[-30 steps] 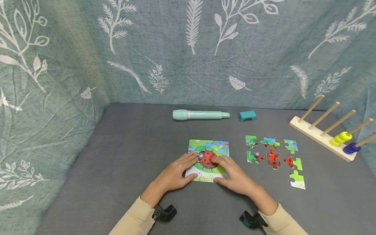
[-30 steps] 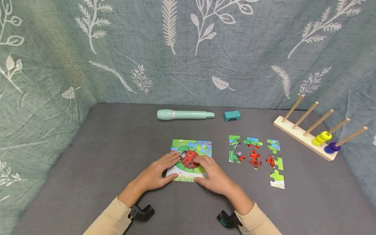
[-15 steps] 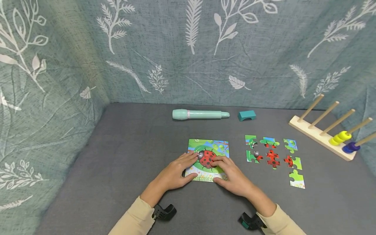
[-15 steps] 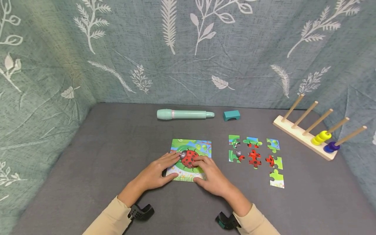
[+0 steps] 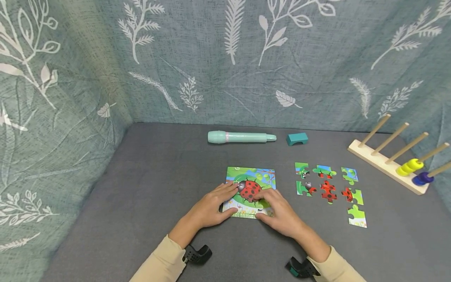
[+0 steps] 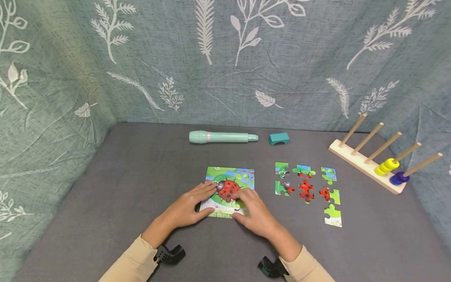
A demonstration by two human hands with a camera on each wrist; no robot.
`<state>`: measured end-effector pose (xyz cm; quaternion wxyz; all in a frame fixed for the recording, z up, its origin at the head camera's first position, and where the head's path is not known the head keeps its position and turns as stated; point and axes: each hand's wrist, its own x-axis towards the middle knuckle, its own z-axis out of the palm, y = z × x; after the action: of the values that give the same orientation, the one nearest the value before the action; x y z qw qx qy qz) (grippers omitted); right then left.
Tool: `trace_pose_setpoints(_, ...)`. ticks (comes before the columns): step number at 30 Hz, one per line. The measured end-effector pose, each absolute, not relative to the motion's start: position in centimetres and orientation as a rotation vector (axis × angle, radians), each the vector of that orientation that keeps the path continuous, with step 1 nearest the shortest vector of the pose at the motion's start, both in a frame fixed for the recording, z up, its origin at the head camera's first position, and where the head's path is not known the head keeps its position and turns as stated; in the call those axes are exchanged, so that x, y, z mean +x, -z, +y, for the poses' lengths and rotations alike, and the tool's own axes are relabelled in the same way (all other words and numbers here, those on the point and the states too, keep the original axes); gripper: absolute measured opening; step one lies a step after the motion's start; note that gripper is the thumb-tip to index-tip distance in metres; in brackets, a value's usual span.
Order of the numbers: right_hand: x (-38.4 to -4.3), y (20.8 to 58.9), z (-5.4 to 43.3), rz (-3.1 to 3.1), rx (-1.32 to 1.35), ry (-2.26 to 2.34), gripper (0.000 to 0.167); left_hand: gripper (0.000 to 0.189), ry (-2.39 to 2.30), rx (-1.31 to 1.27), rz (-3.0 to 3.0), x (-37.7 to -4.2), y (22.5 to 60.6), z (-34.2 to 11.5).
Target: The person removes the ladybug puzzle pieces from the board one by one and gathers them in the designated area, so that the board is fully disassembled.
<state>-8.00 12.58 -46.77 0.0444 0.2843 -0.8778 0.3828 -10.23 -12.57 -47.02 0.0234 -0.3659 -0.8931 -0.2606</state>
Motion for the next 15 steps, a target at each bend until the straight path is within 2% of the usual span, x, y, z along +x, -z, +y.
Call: trace_pose_setpoints(15,-8.25,46.47,13.56,-2.642,0.816,-1.150,0.040,0.058,0.815,-1.115,-2.771,-10.03,47.19,-12.39)
